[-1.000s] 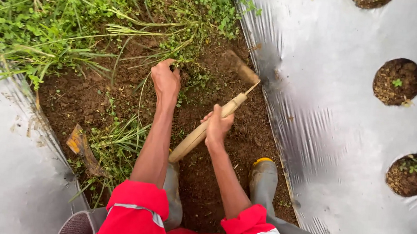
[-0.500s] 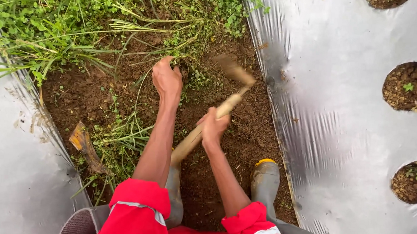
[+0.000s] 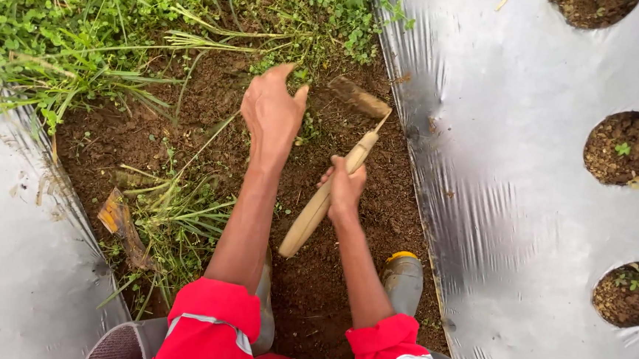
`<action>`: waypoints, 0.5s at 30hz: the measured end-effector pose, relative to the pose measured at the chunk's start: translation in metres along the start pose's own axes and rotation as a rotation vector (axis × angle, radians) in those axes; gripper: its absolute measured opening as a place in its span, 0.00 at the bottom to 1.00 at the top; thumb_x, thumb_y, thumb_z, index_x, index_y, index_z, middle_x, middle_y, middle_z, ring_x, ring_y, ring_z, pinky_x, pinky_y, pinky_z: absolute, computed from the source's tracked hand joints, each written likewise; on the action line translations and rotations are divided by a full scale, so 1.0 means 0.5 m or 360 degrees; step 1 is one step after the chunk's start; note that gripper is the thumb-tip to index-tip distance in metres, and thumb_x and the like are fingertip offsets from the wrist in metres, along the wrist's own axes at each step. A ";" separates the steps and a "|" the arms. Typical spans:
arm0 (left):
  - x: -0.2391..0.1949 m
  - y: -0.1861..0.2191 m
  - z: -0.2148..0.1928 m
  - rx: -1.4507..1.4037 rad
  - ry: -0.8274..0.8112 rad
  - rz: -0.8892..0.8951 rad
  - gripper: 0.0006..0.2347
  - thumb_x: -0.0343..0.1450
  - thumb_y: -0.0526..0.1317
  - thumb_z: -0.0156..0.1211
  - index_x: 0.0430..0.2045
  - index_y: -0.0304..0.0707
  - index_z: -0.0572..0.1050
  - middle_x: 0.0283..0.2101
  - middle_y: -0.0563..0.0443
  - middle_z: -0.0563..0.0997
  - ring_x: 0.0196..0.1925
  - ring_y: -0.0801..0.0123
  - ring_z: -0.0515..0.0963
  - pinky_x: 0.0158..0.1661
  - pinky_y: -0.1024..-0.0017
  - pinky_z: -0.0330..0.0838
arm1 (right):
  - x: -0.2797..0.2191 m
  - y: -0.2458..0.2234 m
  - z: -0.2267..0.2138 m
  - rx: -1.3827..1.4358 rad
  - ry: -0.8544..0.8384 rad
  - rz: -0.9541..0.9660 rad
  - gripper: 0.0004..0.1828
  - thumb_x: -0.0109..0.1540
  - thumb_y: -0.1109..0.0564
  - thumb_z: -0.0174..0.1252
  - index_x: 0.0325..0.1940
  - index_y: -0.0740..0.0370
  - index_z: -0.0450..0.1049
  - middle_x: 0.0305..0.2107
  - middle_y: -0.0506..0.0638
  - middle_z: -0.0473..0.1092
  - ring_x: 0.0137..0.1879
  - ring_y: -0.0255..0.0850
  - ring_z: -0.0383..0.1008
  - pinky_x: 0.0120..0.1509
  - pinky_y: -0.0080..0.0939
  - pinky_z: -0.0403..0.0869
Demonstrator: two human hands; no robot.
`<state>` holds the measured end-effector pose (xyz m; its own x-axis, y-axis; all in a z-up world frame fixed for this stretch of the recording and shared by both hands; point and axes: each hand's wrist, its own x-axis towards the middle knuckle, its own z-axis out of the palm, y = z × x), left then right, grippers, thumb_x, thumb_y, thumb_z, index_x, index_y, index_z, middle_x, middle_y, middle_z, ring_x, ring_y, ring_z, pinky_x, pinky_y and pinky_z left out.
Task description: Using a hand hoe to remove weeds from a soil bed and gathering them by hand.
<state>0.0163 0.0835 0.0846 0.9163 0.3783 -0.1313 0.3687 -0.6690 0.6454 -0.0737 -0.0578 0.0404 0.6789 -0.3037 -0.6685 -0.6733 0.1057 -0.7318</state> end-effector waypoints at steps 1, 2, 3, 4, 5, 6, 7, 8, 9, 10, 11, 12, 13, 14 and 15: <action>0.014 -0.009 0.019 0.0003 0.0005 -0.0010 0.16 0.70 0.36 0.71 0.53 0.38 0.80 0.49 0.35 0.84 0.52 0.46 0.84 0.55 0.46 0.75 | 0.004 -0.013 -0.007 -0.0006 -0.0009 0.0003 0.11 0.65 0.55 0.55 0.49 0.60 0.64 0.22 0.44 0.67 0.25 0.34 0.72 0.28 0.35 0.78; 0.028 -0.018 0.038 -0.0072 0.0276 0.0309 0.15 0.71 0.33 0.71 0.52 0.36 0.80 0.53 0.36 0.82 0.57 0.50 0.82 0.60 0.50 0.75 | 0.008 -0.026 -0.014 0.0102 -0.0040 0.0082 0.10 0.66 0.58 0.55 0.50 0.59 0.63 0.23 0.46 0.66 0.24 0.34 0.68 0.27 0.33 0.74; 0.040 -0.026 0.057 -0.0146 0.0538 0.0635 0.13 0.72 0.30 0.70 0.50 0.35 0.80 0.58 0.36 0.80 0.61 0.53 0.80 0.64 0.53 0.74 | 0.011 -0.039 -0.023 0.0210 -0.0067 0.0160 0.10 0.68 0.61 0.55 0.51 0.59 0.63 0.24 0.47 0.66 0.23 0.33 0.64 0.26 0.31 0.70; 0.043 -0.051 0.074 -0.0143 0.0541 0.0629 0.13 0.72 0.30 0.70 0.50 0.35 0.80 0.58 0.36 0.80 0.61 0.53 0.80 0.64 0.53 0.74 | 0.007 -0.044 -0.026 0.0205 -0.0071 0.0163 0.10 0.68 0.61 0.55 0.51 0.59 0.63 0.24 0.47 0.66 0.23 0.33 0.64 0.26 0.31 0.70; 0.049 -0.073 0.092 0.0055 0.0443 0.0394 0.19 0.72 0.36 0.69 0.59 0.39 0.73 0.66 0.38 0.71 0.69 0.52 0.70 0.69 0.49 0.60 | 0.009 -0.053 -0.029 0.0137 -0.0091 0.0157 0.11 0.67 0.61 0.55 0.51 0.60 0.62 0.24 0.48 0.65 0.23 0.33 0.64 0.26 0.31 0.69; 0.056 -0.094 0.110 0.0250 0.0338 0.0161 0.26 0.73 0.41 0.68 0.67 0.42 0.66 0.74 0.40 0.62 0.77 0.50 0.60 0.75 0.45 0.46 | 0.009 -0.063 -0.032 0.0069 -0.0111 0.0150 0.12 0.66 0.60 0.55 0.52 0.61 0.62 0.25 0.48 0.65 0.24 0.34 0.64 0.26 0.32 0.69; 0.037 -0.114 0.116 0.0250 0.0349 0.0155 0.26 0.73 0.41 0.68 0.67 0.42 0.66 0.74 0.40 0.62 0.77 0.50 0.60 0.75 0.45 0.46 | 0.017 -0.055 -0.040 0.0064 -0.0122 0.0144 0.12 0.66 0.60 0.55 0.52 0.61 0.62 0.25 0.48 0.65 0.24 0.34 0.64 0.26 0.32 0.69; 0.019 -0.133 0.122 0.0205 0.0287 0.0037 0.18 0.76 0.42 0.62 0.61 0.38 0.72 0.61 0.38 0.72 0.66 0.52 0.71 0.65 0.49 0.60 | 0.025 -0.048 -0.048 -0.0076 -0.0150 0.0020 0.11 0.65 0.58 0.55 0.50 0.60 0.63 0.23 0.46 0.66 0.24 0.34 0.68 0.27 0.34 0.73; 0.002 -0.153 0.126 0.0162 0.0223 -0.0077 0.13 0.79 0.42 0.55 0.54 0.34 0.77 0.49 0.36 0.82 0.54 0.54 0.81 0.56 0.53 0.73 | 0.033 -0.040 -0.053 -0.0210 -0.0178 -0.0103 0.10 0.65 0.56 0.55 0.48 0.60 0.64 0.21 0.45 0.67 0.24 0.34 0.72 0.28 0.35 0.78; 0.001 -0.175 0.146 0.0165 0.0233 -0.0079 0.13 0.79 0.42 0.55 0.54 0.34 0.77 0.49 0.36 0.82 0.54 0.54 0.81 0.56 0.53 0.73 | 0.030 -0.059 -0.053 -0.0209 -0.0188 -0.0108 0.10 0.65 0.56 0.55 0.48 0.60 0.64 0.21 0.45 0.67 0.24 0.34 0.72 0.28 0.35 0.78; -0.004 -0.199 0.166 0.0162 0.0260 -0.0004 0.12 0.79 0.42 0.56 0.51 0.35 0.80 0.44 0.40 0.82 0.49 0.56 0.81 0.50 0.57 0.75 | 0.024 -0.073 -0.056 -0.0288 -0.0178 -0.0147 0.10 0.65 0.57 0.54 0.48 0.61 0.64 0.21 0.45 0.67 0.24 0.35 0.71 0.28 0.35 0.77; -0.009 -0.224 0.188 0.0158 0.0286 0.0071 0.12 0.79 0.43 0.56 0.47 0.35 0.82 0.40 0.43 0.81 0.43 0.59 0.82 0.44 0.61 0.78 | 0.019 -0.088 -0.058 -0.0368 -0.0167 -0.0186 0.10 0.65 0.57 0.54 0.49 0.62 0.64 0.21 0.46 0.67 0.24 0.35 0.71 0.28 0.35 0.77; -0.010 -0.226 0.191 0.0163 0.0277 0.0069 0.12 0.79 0.43 0.56 0.47 0.35 0.82 0.40 0.43 0.81 0.43 0.59 0.82 0.44 0.61 0.78 | 0.023 -0.096 -0.057 -0.0367 -0.0165 -0.0176 0.10 0.65 0.57 0.54 0.49 0.62 0.64 0.21 0.46 0.67 0.24 0.35 0.71 0.28 0.35 0.77; -0.010 -0.229 0.195 0.0024 0.0282 0.0064 0.11 0.79 0.42 0.57 0.45 0.34 0.82 0.38 0.43 0.81 0.41 0.59 0.82 0.42 0.62 0.78 | 0.026 -0.104 -0.056 -0.0370 -0.0191 -0.0297 0.10 0.66 0.58 0.54 0.49 0.62 0.64 0.21 0.46 0.66 0.23 0.35 0.71 0.28 0.36 0.77; -0.011 -0.231 0.197 -0.0119 0.0298 0.0048 0.10 0.78 0.41 0.58 0.43 0.33 0.82 0.35 0.43 0.80 0.39 0.59 0.82 0.40 0.63 0.79 | 0.031 -0.115 -0.053 -0.0383 -0.0228 -0.0423 0.09 0.66 0.58 0.53 0.49 0.63 0.64 0.21 0.47 0.66 0.23 0.36 0.71 0.27 0.36 0.77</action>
<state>-0.0160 0.0955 -0.0635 0.8792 0.4758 0.0262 0.3227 -0.6350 0.7018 -0.0322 -0.0939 0.0755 0.8614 -0.1535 -0.4841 -0.5065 -0.1891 -0.8413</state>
